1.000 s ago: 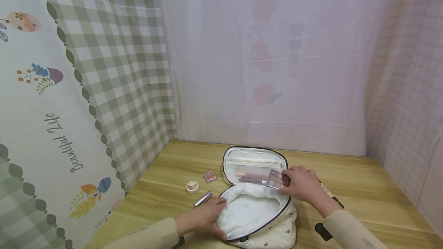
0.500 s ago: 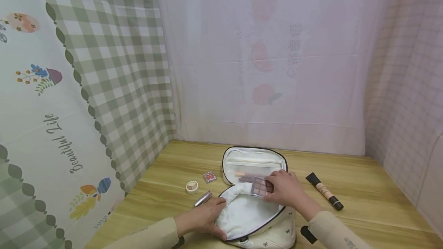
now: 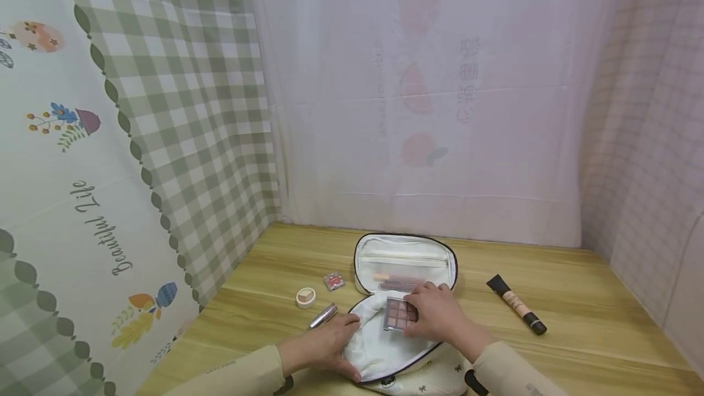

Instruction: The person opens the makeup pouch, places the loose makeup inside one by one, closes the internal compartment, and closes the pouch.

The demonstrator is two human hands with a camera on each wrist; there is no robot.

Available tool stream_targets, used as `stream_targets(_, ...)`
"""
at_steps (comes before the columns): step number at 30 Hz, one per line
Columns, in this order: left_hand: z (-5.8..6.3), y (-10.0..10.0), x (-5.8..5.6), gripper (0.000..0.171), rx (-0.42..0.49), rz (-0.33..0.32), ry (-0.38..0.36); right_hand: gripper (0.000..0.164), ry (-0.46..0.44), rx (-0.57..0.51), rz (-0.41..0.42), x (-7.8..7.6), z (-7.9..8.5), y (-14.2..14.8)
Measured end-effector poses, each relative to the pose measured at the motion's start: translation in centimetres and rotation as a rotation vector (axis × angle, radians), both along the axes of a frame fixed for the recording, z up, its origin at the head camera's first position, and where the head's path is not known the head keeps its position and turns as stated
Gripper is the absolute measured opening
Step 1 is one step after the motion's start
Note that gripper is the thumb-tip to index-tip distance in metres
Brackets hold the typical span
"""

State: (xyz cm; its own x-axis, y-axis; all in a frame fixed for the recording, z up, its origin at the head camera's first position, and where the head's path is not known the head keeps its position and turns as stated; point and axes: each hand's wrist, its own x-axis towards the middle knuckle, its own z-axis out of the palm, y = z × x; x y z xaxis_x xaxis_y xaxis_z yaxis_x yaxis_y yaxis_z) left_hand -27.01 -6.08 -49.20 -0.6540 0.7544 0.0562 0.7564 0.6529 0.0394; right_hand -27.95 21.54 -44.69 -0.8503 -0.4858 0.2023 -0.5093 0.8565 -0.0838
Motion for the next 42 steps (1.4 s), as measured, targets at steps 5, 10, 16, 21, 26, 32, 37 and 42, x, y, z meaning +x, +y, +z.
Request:
stream_targets(5, 0.1, 0.1, 0.0, 0.092, -0.001, 0.006, -0.008, 0.058, 0.012, 0.022, 0.037, 0.2, -0.6, -0.9)
stream_targets(10, 0.2, 0.1, 0.1, 0.091, -0.001, 0.003, -0.004, 0.058, 0.048, 0.027, 0.094, 0.5, -1.1, -1.6)
stream_targets(16, 0.1, 0.1, 0.1, 0.093, 0.0, 0.017, -0.015, 0.056, 0.109, 0.051, 0.128, 0.5, -1.9, -2.0)
stream_targets(21, 0.2, 0.1, 0.0, 0.096, -0.007, 0.026, -0.036, 0.058, 0.089, 0.063, 0.105, 0.4, -2.3, -2.3)
stream_targets(26, 0.1, 0.2, -0.1, 0.097, -0.015, 0.045, -0.053, 0.054, 0.074, 0.075, 0.092, 0.3, -2.8, -2.7)
stream_targets(32, 0.0, 0.2, -0.1, 0.096, -0.011, 0.029, -0.027, 0.053, 0.067, 0.08, 0.04, 0.3, -3.3, -3.2)
stream_targets(37, 0.1, 0.1, -0.1, 0.096, -0.009, 0.021, -0.008, 0.055, 0.061, 0.077, -0.023, 0.6, -3.3, -3.6)
stream_targets(42, 0.2, 0.1, 0.0, 0.096, -0.014, 0.01, -0.001, 0.05, 0.081, 0.062, -0.039, 0.8, -3.2, -3.6)
